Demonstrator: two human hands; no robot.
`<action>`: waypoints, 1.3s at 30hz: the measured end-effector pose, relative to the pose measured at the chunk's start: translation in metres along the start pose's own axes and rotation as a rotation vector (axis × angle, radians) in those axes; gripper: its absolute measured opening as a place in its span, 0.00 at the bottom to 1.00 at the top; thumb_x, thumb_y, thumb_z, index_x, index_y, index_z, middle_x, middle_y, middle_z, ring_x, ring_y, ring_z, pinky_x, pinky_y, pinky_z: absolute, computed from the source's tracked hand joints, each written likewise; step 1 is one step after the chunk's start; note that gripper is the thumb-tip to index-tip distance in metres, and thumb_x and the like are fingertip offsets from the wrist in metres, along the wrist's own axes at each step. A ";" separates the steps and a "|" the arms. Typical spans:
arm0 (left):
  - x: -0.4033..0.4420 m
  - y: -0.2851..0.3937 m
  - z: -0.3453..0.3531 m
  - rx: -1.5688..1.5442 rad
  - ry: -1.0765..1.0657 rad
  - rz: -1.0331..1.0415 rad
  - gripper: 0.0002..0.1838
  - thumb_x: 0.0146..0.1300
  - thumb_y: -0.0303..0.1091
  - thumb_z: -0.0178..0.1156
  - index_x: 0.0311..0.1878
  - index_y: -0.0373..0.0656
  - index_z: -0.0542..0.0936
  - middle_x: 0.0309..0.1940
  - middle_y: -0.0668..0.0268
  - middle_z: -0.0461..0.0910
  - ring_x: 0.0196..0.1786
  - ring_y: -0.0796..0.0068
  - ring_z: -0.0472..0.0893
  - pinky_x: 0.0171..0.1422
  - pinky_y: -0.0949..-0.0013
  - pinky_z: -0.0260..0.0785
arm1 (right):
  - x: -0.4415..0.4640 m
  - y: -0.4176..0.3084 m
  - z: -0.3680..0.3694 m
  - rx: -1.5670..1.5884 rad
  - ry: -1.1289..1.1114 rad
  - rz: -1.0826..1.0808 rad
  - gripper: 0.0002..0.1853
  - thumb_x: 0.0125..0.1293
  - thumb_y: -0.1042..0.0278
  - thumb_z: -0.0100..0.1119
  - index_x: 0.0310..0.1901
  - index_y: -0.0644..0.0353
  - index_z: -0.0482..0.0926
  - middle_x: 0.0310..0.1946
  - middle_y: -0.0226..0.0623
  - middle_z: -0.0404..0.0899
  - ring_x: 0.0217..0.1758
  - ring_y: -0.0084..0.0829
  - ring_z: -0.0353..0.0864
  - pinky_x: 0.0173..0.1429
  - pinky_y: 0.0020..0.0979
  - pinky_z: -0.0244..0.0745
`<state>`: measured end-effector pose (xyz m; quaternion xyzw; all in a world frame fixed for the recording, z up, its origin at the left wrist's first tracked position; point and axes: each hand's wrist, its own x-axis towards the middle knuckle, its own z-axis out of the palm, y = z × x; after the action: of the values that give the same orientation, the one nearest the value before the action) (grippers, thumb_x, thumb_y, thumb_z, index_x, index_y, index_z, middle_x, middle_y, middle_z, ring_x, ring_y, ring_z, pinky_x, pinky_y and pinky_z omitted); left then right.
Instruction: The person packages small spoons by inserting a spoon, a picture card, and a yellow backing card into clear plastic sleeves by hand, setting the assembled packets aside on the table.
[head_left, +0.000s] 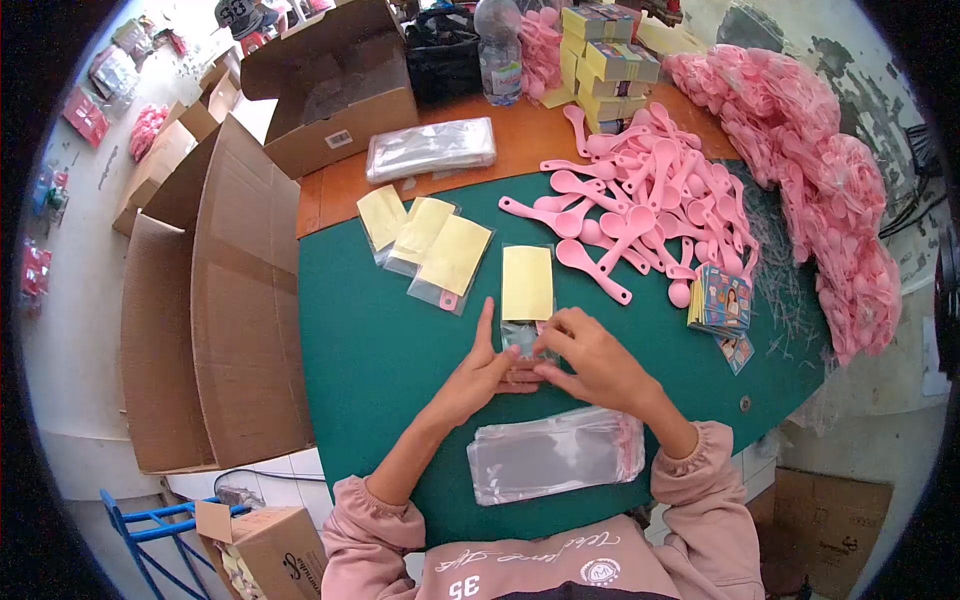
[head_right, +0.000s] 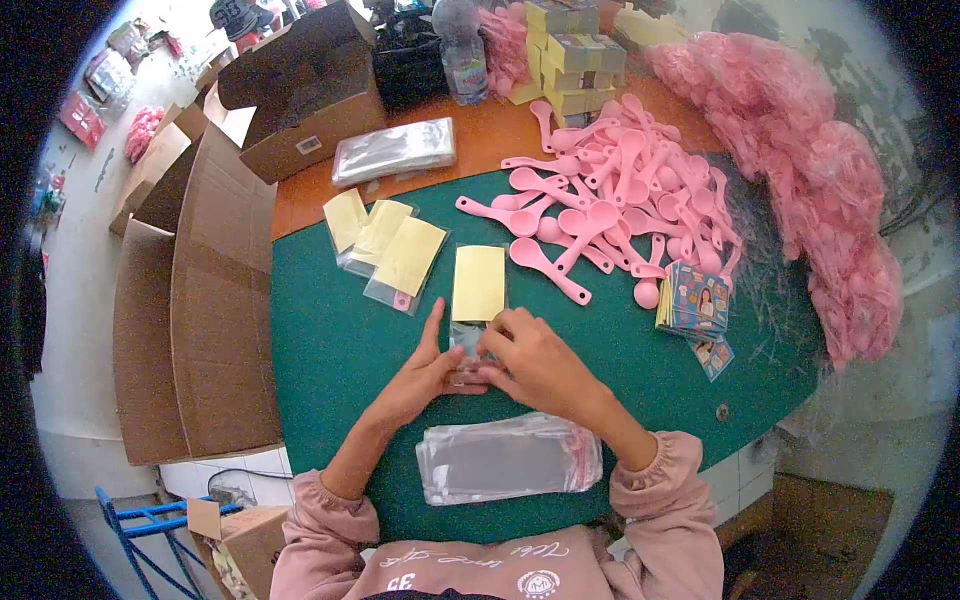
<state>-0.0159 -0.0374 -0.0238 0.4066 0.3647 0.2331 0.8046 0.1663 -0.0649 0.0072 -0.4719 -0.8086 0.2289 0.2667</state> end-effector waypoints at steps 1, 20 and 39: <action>-0.004 0.003 -0.001 0.000 0.000 -0.003 0.34 0.70 0.34 0.36 0.67 0.60 0.26 0.51 0.49 0.70 0.48 0.60 0.77 0.52 0.57 0.71 | 0.000 -0.001 0.004 0.010 -0.008 0.017 0.13 0.48 0.72 0.63 0.36 0.61 0.74 0.36 0.40 0.68 0.42 0.39 0.69 0.46 0.35 0.67; 0.006 -0.007 0.006 -0.023 0.123 0.057 0.38 0.64 0.24 0.39 0.69 0.59 0.30 0.42 0.55 0.74 0.43 0.68 0.78 0.47 0.68 0.73 | -0.008 -0.004 0.000 0.017 -0.086 -0.148 0.09 0.48 0.74 0.61 0.29 0.60 0.70 0.29 0.36 0.66 0.35 0.36 0.68 0.37 0.32 0.63; 0.010 -0.002 -0.012 -0.045 -0.333 0.050 0.13 0.69 0.31 0.38 0.51 0.39 0.69 0.52 0.58 0.72 0.56 0.69 0.71 0.59 0.70 0.65 | -0.014 0.017 -0.035 0.063 -0.068 0.123 0.28 0.44 0.73 0.67 0.48 0.59 0.66 0.39 0.38 0.63 0.41 0.33 0.71 0.43 0.31 0.70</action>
<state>-0.0192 -0.0262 -0.0347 0.4304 0.2109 0.1905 0.8567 0.2053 -0.0651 0.0201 -0.5040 -0.7791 0.2859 0.2392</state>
